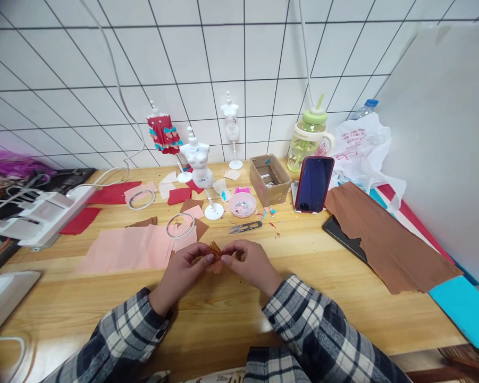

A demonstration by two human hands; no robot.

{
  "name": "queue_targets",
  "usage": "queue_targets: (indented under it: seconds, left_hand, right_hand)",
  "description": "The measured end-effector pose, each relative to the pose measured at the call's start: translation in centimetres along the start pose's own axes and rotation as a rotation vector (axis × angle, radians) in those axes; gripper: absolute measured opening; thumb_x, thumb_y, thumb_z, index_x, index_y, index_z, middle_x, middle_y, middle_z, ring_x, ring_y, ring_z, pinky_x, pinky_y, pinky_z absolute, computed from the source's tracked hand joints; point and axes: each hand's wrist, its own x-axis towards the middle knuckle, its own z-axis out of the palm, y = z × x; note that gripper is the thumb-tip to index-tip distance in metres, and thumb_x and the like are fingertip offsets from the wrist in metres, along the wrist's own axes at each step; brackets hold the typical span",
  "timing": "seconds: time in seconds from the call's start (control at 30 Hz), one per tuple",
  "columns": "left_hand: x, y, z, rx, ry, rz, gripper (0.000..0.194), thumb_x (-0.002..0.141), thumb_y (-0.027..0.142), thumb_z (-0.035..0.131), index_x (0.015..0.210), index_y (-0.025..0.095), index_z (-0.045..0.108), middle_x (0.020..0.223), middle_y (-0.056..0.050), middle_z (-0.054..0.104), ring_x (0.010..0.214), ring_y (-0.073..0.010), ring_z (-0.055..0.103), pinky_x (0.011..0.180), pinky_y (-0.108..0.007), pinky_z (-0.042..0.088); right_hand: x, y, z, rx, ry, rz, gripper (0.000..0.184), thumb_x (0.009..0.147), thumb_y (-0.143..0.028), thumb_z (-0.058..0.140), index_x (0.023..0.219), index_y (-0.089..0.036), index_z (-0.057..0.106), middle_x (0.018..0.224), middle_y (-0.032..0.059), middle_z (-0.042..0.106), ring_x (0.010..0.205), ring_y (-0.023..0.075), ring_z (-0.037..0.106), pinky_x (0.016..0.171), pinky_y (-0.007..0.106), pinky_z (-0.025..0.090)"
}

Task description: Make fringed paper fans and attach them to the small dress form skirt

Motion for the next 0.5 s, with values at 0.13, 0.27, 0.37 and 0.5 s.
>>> queue_targets:
  seconds: [0.13,0.27,0.37,0.5]
  left_hand:
    - [-0.4,0.5,-0.7,0.211,-0.055,0.126,0.014,0.083,0.032,0.062,0.082,0.020,0.071,0.083,-0.005,0.074,0.082,-0.0212,0.066,0.079,-0.034,0.050]
    - [0.4,1.8,-2.1,0.241,0.094,0.178,0.028,0.082,0.036,0.067,0.106,0.023,0.069,0.100,-0.008,0.072,0.096,-0.0248,0.065,0.089,-0.039,0.049]
    - [3.1,4.0,-3.7,0.151,0.288,0.200,0.041,0.083,0.039,0.065,0.121,0.023,0.061,0.121,-0.011,0.065,0.109,-0.0260,0.062,0.094,-0.041,0.047]
    - [9.0,7.1,-5.5,0.128,0.357,0.302,0.071,0.078,0.041,0.071,0.140,0.024,0.042,0.145,-0.014,0.047,0.134,-0.0275,0.043,0.107,-0.043,0.037]
  right_hand:
    - [0.0,0.1,-0.6,-0.207,-0.110,-0.039,0.013,0.072,-0.021,0.066,0.083,-0.020,0.075,0.072,0.0009,0.068,0.057,0.0105,0.047,0.053,0.024,0.035]
    - [0.3,0.4,-1.0,-0.176,-0.165,-0.004,0.014,0.072,-0.019,0.067,0.083,-0.020,0.075,0.073,0.0005,0.070,0.060,0.0122,0.051,0.055,0.025,0.036]
    - [0.7,0.5,-1.4,-0.010,-0.136,0.024,0.013,0.071,-0.022,0.070,0.082,-0.018,0.074,0.075,0.0015,0.071,0.063,0.0133,0.055,0.058,0.026,0.039]
    - [1.0,-0.1,-2.0,0.305,-0.135,0.060,0.024,0.068,-0.030,0.077,0.089,-0.019,0.074,0.079,0.0029,0.072,0.065,0.0142,0.060,0.053,0.023,0.040]
